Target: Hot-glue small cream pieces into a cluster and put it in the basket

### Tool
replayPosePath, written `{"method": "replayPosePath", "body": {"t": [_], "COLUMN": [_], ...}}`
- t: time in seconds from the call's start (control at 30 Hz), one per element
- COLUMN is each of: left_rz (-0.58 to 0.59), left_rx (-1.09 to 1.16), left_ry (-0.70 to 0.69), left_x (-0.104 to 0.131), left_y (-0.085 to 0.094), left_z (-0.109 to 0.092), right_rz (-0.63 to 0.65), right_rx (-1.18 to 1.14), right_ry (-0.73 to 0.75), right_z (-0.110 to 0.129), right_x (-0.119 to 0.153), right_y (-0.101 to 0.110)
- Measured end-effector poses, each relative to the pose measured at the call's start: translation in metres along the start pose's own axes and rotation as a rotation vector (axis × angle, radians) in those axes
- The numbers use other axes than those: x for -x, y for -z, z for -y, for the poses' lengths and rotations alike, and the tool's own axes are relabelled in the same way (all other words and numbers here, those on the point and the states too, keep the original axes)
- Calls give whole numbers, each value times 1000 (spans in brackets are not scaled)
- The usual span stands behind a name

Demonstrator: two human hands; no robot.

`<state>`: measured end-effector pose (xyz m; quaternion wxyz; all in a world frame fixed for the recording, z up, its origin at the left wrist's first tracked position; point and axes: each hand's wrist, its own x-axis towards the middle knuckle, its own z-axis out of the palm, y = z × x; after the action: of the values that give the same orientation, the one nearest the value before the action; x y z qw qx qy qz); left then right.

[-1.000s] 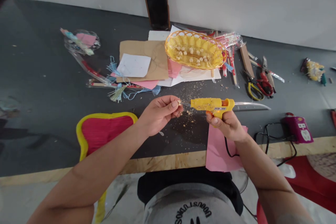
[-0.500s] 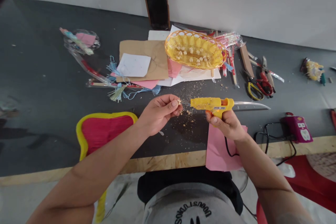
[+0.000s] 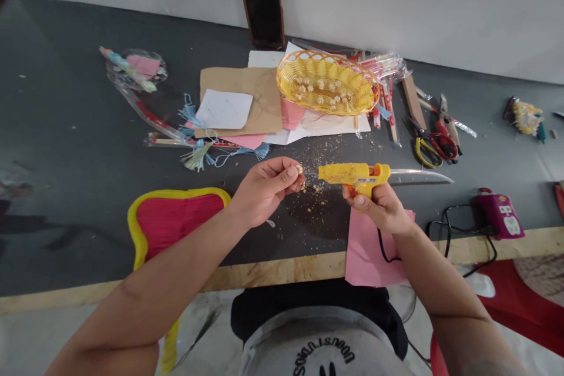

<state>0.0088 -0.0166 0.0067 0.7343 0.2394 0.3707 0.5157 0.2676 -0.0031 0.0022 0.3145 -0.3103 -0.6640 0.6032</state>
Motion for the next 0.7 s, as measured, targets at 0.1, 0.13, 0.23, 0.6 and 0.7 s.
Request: {"method": "replayPosePath", "body": {"t": [0.1, 0.13, 0.23, 0.6, 0.7], "left_rz": [-6, -8, -2, 9, 21], "left_rx": [-1, -2, -9, 4, 6], "left_ry": [-10, -14, -19, -71, -75], "left_x": [0, 0, -1, 1, 1], "left_y": [1, 1, 1, -3, -3], "left_z": [0, 0, -1, -7, -7], "right_rz": [12, 20, -4, -431, -427], "right_rx": [-85, -129, -272, -134, -23], "right_ry": [-35, -38, -47, -330, -401], "right_z": [-3, -4, -5, 14, 6], "right_x": [1, 1, -1, -6, -2], "right_y": [-1, -1, 0, 30, 43]}}
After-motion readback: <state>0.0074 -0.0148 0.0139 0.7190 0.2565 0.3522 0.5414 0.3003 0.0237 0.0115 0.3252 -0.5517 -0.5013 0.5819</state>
